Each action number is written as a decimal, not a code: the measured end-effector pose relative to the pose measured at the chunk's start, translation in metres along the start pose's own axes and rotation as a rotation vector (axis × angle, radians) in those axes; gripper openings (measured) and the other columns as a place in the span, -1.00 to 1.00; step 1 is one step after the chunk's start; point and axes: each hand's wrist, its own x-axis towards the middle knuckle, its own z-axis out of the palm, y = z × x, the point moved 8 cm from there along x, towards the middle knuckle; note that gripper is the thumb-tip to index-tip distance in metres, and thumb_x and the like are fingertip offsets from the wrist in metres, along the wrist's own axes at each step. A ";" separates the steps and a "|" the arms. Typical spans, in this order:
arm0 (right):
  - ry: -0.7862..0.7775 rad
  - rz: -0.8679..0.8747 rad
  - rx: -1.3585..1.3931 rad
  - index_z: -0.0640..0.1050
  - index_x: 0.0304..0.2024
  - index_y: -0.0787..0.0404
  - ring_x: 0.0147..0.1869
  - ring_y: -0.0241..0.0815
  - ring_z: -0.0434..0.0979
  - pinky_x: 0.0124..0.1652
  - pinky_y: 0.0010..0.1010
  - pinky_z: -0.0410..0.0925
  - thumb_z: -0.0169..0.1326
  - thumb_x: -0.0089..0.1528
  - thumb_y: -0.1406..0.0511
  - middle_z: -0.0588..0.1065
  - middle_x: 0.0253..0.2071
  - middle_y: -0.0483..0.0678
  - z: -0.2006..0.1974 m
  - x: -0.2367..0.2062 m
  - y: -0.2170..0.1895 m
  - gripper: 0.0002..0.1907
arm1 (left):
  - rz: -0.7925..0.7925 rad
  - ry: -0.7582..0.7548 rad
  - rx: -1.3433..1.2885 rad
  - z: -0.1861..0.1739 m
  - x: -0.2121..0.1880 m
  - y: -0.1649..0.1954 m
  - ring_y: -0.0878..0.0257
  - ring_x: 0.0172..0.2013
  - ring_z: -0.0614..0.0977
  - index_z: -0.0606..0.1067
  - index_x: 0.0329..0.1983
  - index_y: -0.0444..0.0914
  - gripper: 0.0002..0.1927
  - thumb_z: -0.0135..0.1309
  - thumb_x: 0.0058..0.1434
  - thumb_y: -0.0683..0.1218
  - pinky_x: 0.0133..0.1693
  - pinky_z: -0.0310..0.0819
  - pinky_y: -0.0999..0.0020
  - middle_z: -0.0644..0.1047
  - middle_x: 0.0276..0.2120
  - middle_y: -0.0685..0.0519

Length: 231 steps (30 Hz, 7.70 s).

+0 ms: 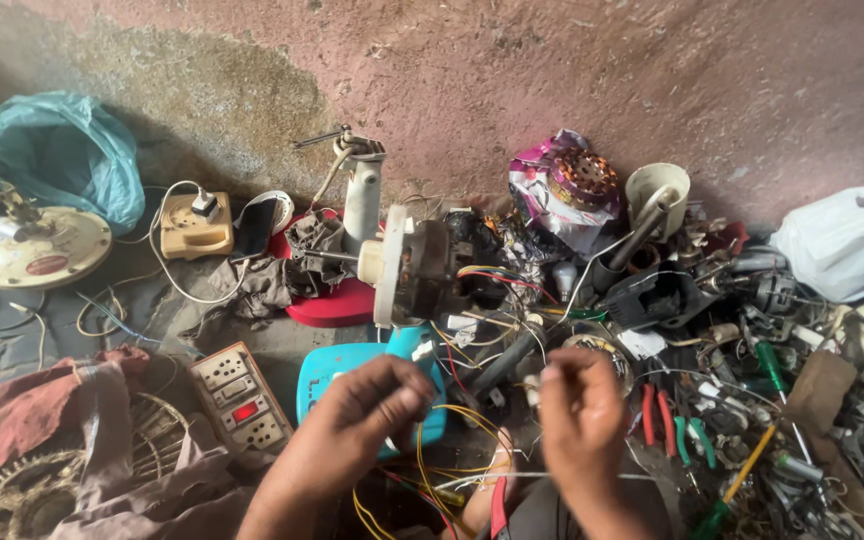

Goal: The person sits on the floor repairing an electric fan motor. They strip and twist wire ends by hand, connect the motor wires to a blue power supply unit, test the motor, then use a screwdriver on the motor and handle the armature and fan housing while repositioning parts.

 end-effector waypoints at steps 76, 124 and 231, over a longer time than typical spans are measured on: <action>-0.277 -0.430 -0.190 0.50 -0.11 0.30 -0.28 -0.19 0.53 -0.35 -0.35 0.39 0.12 0.27 0.39 0.51 -0.25 0.02 0.022 0.004 -0.079 -0.85 | 0.281 0.133 1.515 0.090 0.027 0.073 -0.15 -0.36 0.62 0.43 -0.22 -0.23 -0.84 0.02 0.10 -0.20 -0.37 0.48 -0.06 0.53 -0.30 -0.10; -0.397 -0.286 -0.011 0.58 -0.06 0.26 -0.14 -0.37 0.51 -0.19 -0.49 0.41 0.11 0.32 0.29 0.48 -0.14 -0.12 0.028 0.117 -0.014 -0.79 | 0.126 0.435 1.400 0.069 0.025 0.093 -0.13 -0.30 0.66 0.53 0.13 -0.11 -0.63 0.00 0.24 -0.07 -0.27 0.53 -0.03 0.65 -0.23 -0.10; -0.368 0.363 0.125 0.57 -0.33 0.25 -0.50 -0.43 0.36 -0.48 -0.56 0.28 0.07 0.30 0.27 0.41 -0.56 -0.23 0.020 0.023 0.090 -0.82 | 0.517 0.751 0.797 0.050 0.021 0.008 0.00 -0.14 0.55 0.49 -0.18 -0.28 -0.79 0.17 0.11 -0.28 -0.10 0.44 0.19 0.53 -0.22 -0.04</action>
